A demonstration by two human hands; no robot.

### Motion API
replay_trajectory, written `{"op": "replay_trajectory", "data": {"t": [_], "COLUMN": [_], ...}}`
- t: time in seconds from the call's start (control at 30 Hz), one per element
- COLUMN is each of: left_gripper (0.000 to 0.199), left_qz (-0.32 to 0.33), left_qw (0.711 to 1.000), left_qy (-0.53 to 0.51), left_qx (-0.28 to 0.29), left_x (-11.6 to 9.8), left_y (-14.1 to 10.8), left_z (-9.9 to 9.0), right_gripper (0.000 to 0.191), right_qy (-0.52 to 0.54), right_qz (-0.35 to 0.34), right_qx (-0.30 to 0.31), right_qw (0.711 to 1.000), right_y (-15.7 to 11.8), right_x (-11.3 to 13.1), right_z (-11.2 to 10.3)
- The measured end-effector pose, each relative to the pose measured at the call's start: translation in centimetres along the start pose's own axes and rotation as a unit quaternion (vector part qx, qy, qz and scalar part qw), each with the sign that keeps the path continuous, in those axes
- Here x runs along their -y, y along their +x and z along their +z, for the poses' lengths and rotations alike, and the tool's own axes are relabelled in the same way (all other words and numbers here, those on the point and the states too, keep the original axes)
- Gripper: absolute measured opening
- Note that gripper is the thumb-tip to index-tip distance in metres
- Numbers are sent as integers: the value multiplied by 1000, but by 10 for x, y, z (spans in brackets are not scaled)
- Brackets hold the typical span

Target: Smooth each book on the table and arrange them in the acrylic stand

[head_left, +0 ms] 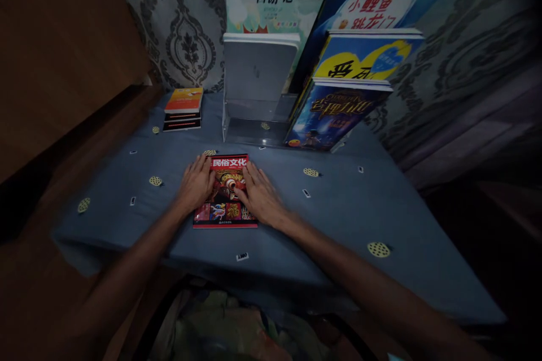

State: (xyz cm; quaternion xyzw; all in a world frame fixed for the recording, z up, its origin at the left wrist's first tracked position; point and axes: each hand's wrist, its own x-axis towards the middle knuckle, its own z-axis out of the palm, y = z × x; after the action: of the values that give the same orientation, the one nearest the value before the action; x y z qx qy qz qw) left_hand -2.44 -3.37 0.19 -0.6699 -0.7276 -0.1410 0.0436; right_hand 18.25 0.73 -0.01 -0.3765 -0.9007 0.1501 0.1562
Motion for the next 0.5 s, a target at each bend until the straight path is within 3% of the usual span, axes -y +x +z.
{"op": "replay_trajectory", "data": {"t": [0.33, 0.5], "left_gripper": [46, 45], "left_qz": [-25, -35], "left_qw": [996, 976], "left_qy": [-66, -208], "left_qx": [-45, -53], "left_x": [5, 15], "left_y": [-2, 5], "left_z": [5, -3], "right_gripper": [68, 67], "right_qy": [35, 30], "right_qz": [-11, -8], "right_qx": [-22, -30], "right_qw": [999, 999], "right_y": [-3, -4], "right_x": [-4, -1], "right_z": [5, 4]}}
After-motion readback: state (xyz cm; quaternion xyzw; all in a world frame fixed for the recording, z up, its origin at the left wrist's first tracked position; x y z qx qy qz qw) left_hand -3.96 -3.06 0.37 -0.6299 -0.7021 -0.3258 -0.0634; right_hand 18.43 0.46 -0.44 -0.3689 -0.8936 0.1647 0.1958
